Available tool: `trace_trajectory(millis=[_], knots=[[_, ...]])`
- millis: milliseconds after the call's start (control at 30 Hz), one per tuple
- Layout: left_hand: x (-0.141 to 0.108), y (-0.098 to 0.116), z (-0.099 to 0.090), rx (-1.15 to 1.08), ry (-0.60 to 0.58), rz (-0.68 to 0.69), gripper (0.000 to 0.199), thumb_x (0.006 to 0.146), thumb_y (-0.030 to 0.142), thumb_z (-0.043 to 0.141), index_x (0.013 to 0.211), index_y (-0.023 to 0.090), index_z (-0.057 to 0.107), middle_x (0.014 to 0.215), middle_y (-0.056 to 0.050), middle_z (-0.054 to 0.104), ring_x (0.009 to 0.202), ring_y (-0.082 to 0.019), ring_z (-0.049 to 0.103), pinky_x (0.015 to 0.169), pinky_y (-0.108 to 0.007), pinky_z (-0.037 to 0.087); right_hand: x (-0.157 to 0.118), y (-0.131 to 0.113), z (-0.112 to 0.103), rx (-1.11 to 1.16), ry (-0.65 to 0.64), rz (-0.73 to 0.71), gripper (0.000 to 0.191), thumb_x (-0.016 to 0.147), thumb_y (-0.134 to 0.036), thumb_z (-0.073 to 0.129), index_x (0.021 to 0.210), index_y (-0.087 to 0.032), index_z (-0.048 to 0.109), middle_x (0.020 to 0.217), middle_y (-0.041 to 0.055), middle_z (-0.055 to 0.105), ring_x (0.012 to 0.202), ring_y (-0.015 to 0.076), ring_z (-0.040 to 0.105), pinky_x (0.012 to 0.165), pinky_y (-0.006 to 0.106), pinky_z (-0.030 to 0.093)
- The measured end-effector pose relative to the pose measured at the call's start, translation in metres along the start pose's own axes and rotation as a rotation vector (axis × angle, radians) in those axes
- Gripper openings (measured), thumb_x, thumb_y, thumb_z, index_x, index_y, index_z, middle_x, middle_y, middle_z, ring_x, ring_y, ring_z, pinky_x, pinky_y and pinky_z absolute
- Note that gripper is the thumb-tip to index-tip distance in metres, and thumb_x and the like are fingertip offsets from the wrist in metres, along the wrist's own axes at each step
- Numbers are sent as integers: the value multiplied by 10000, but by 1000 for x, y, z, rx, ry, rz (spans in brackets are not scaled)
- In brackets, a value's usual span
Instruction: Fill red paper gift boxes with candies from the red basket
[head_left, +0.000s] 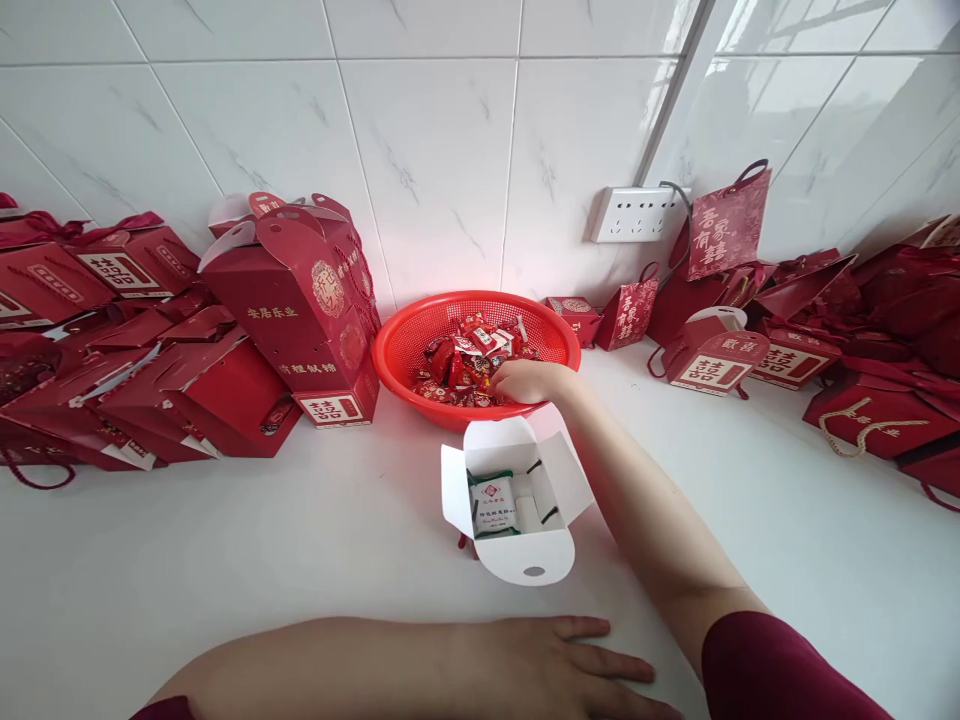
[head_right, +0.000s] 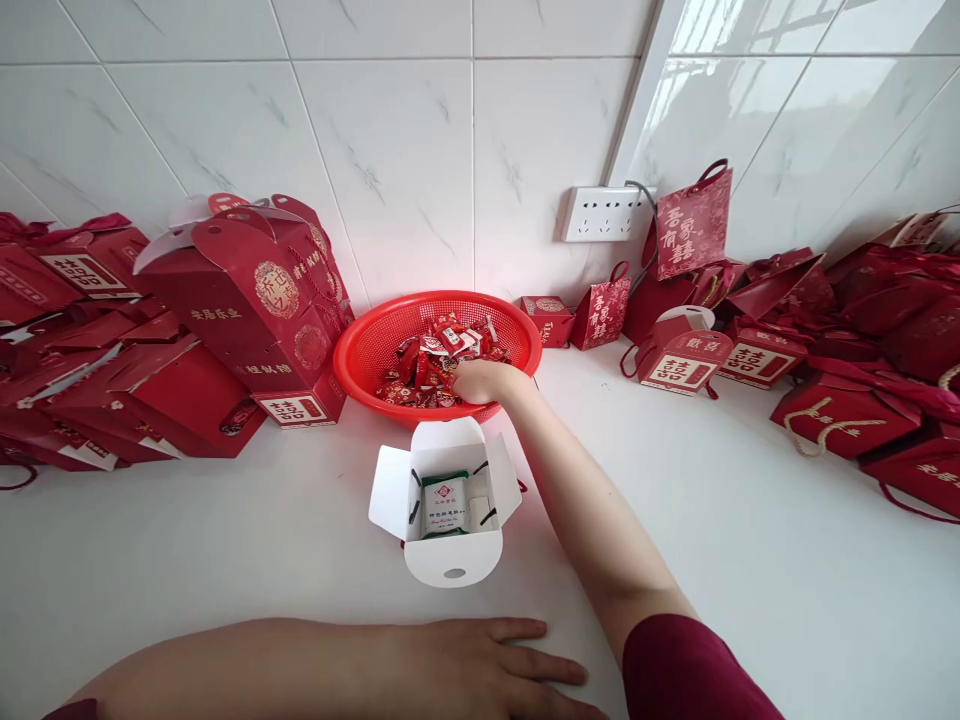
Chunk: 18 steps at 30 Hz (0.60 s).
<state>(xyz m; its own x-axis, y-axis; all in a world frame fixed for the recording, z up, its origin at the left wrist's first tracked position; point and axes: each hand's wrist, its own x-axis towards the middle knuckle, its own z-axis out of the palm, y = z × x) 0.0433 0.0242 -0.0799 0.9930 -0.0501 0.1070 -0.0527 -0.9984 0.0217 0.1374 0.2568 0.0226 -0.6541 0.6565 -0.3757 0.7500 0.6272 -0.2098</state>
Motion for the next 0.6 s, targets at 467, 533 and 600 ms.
trace_trajectory(millis=[467, 533, 600], knots=[[-2, -1, 5, -131, -5, -47, 435, 1022, 274, 345, 1248, 301, 715, 1555, 103, 452, 1491, -152, 368, 1180, -303, 411, 33, -12, -15, 126, -205, -126, 287, 804, -91, 583, 1045, -191, 700, 988, 49, 751, 834, 196, 708, 696, 269, 509], [-3, -2, 1, -88, -13, -34, 484, 1034, 280, 283, 1350, 251, 649, 1574, 85, 429, 1484, -152, 380, 1174, -294, 421, 33, -6, -18, 145, -128, -135, 317, 856, -102, 546, 1138, -193, 658, 1069, 61, 749, 903, 187, 712, 739, 257, 514], [-3, -2, -1, -51, -11, -24, 502, 1037, 278, 264, 1411, 228, 595, 1579, 80, 423, 1474, -147, 396, 1154, -291, 444, 37, -1, -20, 127, -48, -129, 347, 866, -73, 519, 1173, -179, 639, 1114, 81, 742, 978, 190, 701, 785, 254, 505]])
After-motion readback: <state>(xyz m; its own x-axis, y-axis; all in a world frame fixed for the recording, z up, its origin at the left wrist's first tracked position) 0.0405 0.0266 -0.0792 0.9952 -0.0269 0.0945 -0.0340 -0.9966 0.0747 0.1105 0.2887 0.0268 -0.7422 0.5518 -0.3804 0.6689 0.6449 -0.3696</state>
